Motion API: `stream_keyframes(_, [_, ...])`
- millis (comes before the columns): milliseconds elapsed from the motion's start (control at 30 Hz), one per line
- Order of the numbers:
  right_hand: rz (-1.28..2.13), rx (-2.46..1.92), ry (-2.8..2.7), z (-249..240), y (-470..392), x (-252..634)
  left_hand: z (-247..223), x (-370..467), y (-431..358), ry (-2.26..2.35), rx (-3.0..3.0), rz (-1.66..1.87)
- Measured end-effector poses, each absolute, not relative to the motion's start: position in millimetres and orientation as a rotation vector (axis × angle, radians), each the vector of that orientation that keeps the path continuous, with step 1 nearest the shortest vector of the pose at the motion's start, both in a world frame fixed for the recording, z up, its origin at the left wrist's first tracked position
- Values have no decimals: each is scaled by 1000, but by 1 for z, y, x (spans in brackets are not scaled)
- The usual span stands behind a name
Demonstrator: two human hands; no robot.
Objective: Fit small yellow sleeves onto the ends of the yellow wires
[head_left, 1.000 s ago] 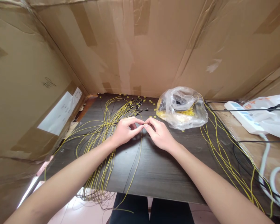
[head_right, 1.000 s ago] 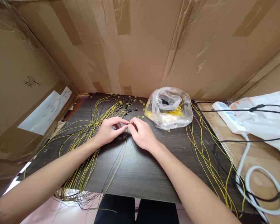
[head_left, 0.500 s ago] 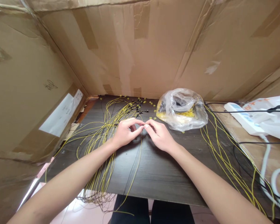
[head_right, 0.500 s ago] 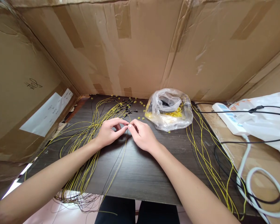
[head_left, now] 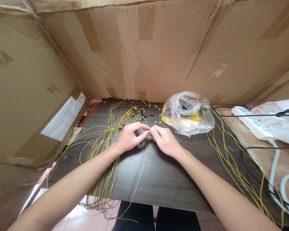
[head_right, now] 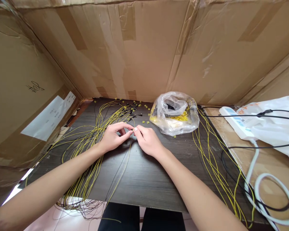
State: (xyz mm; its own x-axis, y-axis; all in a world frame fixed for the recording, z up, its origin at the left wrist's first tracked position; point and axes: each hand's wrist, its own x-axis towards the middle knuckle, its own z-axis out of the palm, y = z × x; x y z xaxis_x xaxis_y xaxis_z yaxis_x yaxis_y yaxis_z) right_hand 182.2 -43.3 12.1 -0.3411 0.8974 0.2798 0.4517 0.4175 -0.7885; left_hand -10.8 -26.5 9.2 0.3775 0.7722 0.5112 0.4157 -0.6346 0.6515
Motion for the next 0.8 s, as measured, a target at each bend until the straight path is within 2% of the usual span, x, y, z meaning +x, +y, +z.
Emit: stream_keyframes(800, [781, -1103, -1935, 14, -44, 182, 9, -10, -27, 1050, 2194, 1151])
